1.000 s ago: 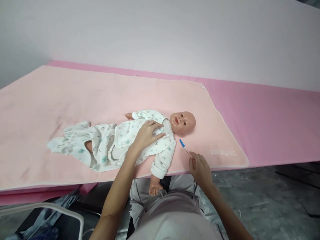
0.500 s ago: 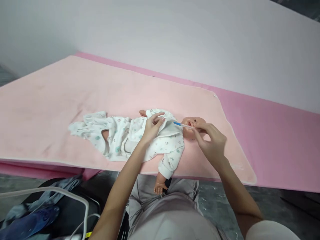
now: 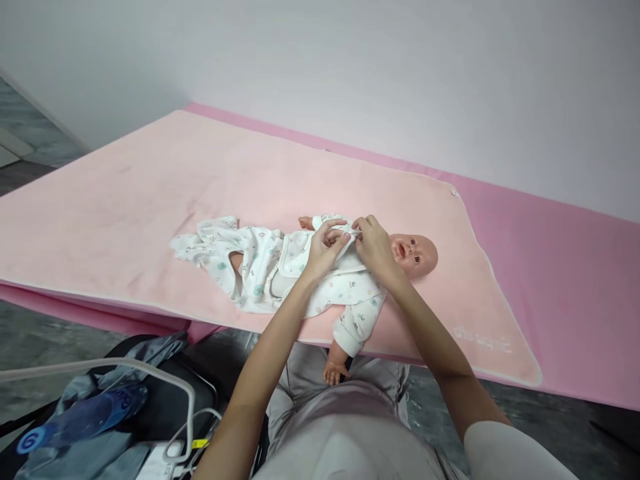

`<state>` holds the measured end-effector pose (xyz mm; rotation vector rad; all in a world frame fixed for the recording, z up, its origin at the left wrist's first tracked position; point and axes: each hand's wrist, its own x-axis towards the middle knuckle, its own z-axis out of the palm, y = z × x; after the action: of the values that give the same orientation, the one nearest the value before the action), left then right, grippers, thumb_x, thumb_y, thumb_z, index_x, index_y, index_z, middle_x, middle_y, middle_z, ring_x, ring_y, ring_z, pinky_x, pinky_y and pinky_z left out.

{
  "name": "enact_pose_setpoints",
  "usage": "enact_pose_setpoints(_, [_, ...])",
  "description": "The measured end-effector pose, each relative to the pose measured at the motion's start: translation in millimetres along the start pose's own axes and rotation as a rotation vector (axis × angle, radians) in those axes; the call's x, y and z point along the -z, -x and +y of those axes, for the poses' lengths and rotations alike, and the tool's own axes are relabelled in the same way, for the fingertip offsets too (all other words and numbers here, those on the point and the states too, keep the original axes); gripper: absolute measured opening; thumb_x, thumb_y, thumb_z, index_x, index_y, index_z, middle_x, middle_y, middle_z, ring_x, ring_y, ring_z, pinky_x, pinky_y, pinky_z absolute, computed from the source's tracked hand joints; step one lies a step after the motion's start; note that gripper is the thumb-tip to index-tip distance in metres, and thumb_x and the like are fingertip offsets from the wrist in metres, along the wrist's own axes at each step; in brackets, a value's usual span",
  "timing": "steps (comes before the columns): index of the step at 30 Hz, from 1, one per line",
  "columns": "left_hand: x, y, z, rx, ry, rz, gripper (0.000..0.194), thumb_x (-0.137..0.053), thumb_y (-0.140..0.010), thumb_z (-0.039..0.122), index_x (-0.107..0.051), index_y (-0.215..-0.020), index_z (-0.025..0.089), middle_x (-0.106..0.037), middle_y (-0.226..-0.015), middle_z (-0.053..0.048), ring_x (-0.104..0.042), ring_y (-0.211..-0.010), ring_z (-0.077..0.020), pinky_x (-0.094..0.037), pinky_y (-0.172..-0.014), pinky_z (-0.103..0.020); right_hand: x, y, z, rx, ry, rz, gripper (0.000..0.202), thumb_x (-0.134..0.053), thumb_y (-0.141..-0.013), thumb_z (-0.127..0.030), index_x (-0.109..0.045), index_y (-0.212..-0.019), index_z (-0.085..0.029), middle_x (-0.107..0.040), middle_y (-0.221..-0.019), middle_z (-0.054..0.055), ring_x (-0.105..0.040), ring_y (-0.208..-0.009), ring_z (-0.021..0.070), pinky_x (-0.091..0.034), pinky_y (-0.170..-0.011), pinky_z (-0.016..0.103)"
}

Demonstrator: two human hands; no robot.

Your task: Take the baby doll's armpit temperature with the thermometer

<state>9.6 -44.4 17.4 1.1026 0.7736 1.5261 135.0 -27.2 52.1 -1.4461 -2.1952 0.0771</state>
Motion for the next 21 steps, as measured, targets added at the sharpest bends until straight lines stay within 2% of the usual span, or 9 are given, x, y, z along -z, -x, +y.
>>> enact_pose_setpoints(3, [0.5, 0.6, 0.5, 0.011, -0.024, 0.000, 0.037, -0.068, -0.072, 0.040, -0.056, -0.101, 0.020, -0.054, -0.062, 0.004, -0.048, -0.055, -0.0073, -0.036, -0.054, -0.020, 1.1, 5.7, 6.4, -0.009, -0.014, -0.019, 0.025, -0.039, -0.074, -0.002, -0.053, -0.088, -0.017, -0.053, -0.086, 0.005, -0.049, -0.070, 0.0165, -0.034, -0.060, 0.027])
enact_pose_setpoints(7, [3.2, -1.2, -0.6, 0.042, -0.031, 0.031, 0.037, -0.066, -0.074, 0.043, -0.057, -0.102, 0.021, -0.057, -0.068, 0.003, -0.052, -0.061, -0.0091, -0.039, -0.059, -0.020, 11.8, 15.7, 8.9, -0.004, -0.104, 0.023, 0.019, -0.041, -0.081, -0.009, -0.053, -0.092, -0.018, -0.054, -0.086, 0.005, -0.052, -0.078, 0.0173, -0.038, -0.066, 0.028])
enact_pose_setpoints(11, [4.3, -3.2, -1.0, 0.053, -0.048, 0.040, 0.038, -0.066, -0.072, 0.045, -0.057, -0.101, 0.021, -0.058, -0.070, 0.002, -0.054, -0.065, -0.0104, -0.040, -0.062, -0.021, 22.5, 25.0, 6.2, -0.021, -0.144, 0.033, 0.025, -0.034, -0.086, -0.009, -0.050, -0.101, -0.019, -0.052, -0.094, 0.006, -0.053, -0.078, 0.0162, -0.041, -0.067, 0.028])
enact_pose_setpoints(14, [3.0, -3.0, -0.1, 0.060, -0.046, 0.009, 0.039, -0.067, -0.072, 0.045, -0.057, -0.100, 0.021, -0.057, -0.069, 0.002, -0.052, -0.061, -0.0094, -0.039, -0.058, -0.020, 18.6, 25.3, 3.6, -0.015, -0.082, -0.023, 0.030, -0.031, -0.083, -0.005, -0.045, -0.107, -0.018, -0.047, -0.100, 0.008, -0.051, -0.069, 0.0146, -0.039, -0.061, 0.027])
enact_pose_setpoints(17, [2.4, -1.2, 0.7, 0.040, -0.051, -0.054, 0.037, -0.067, -0.073, 0.044, -0.056, -0.100, 0.021, -0.056, -0.068, 0.002, -0.048, -0.057, -0.0083, -0.036, -0.055, -0.020, 8.5, 19.3, -1.3, -0.005, 0.009, -0.103, 0.034, -0.031, -0.081, -0.003, -0.042, -0.110, -0.018, -0.044, -0.097, 0.007, -0.044, -0.057, 0.0121, -0.034, -0.054, 0.026])
enact_pose_setpoints(21, [3.2, 5.1, 2.6, -0.006, -0.139, -0.081, 0.031, -0.063, -0.076, 0.042, -0.057, -0.098, 0.020, -0.056, -0.071, 0.001, -0.051, -0.064, -0.0108, -0.038, -0.060, -0.022, 1.9, 7.5, -7.3, 0.013, 0.078, -0.169, 0.034, -0.033, -0.081, -0.001, -0.041, -0.109, -0.018, -0.045, -0.091, 0.007, -0.042, -0.054, 0.0118, -0.031, -0.052, 0.026])
